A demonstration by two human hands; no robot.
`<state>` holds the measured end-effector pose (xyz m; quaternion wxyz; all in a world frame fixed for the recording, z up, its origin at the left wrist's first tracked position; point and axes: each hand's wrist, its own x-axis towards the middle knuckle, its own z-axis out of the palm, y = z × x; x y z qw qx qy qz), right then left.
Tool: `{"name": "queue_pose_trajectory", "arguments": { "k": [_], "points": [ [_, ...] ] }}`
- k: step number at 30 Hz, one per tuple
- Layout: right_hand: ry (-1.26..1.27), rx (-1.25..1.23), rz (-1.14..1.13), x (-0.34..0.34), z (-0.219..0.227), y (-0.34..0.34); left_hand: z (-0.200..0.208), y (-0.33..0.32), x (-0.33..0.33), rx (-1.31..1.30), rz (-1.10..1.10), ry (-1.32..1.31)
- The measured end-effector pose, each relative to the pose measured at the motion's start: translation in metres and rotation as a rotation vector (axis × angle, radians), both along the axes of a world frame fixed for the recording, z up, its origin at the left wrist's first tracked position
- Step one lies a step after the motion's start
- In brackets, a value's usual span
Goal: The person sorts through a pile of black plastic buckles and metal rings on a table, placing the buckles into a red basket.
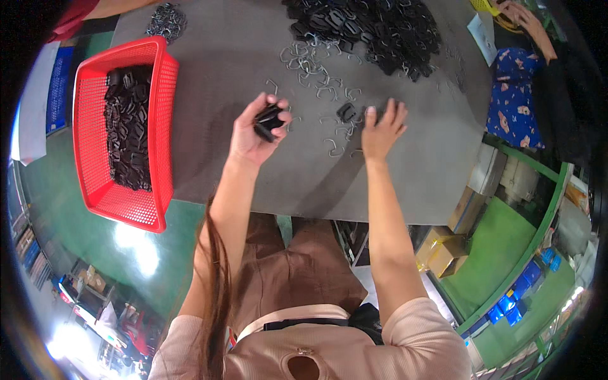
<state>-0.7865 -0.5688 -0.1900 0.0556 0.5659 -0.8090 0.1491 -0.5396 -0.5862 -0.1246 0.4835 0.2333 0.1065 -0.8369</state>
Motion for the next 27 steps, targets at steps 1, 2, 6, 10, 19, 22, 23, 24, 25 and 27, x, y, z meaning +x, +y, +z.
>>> {"name": "queue_pose_trajectory", "arguments": {
  "k": [1,2,6,10,19,22,23,24,25,27],
  "points": [
    [-0.074,0.011,0.129,0.009,-0.007,-0.007,0.009,-0.002,0.015,-0.032,0.032,-0.040],
    [-0.151,0.030,0.254,0.032,-0.005,-0.017,0.018,-0.002,0.034,-0.051,0.076,-0.044],
    [-0.259,-0.045,0.419,0.085,-0.012,-0.064,0.055,-0.011,0.110,-0.163,0.226,-0.209],
    [-0.236,-0.051,0.513,0.114,-0.006,-0.093,0.063,-0.010,0.199,-0.064,0.258,-0.922],
    [-0.397,0.078,0.639,0.100,0.038,-0.012,0.025,0.002,0.254,-0.353,0.143,-2.323],
    [-0.387,-0.114,0.146,0.045,0.029,0.037,0.065,-0.023,0.133,-0.702,0.372,-2.424],
    [-0.316,-0.092,-0.012,0.037,0.019,0.054,0.071,-0.024,0.109,-0.775,0.299,-2.282],
    [-0.260,-0.067,-0.157,0.036,0.004,0.069,0.071,-0.021,0.090,-0.898,0.152,-2.350],
    [-0.197,-0.040,-0.303,0.037,-0.005,0.075,0.055,-0.014,0.071,-0.900,0.000,-2.207],
    [-0.198,-0.002,-0.065,0.060,-0.002,0.058,0.013,0.001,0.040,-1.097,-0.182,-2.046]
  ]
}}
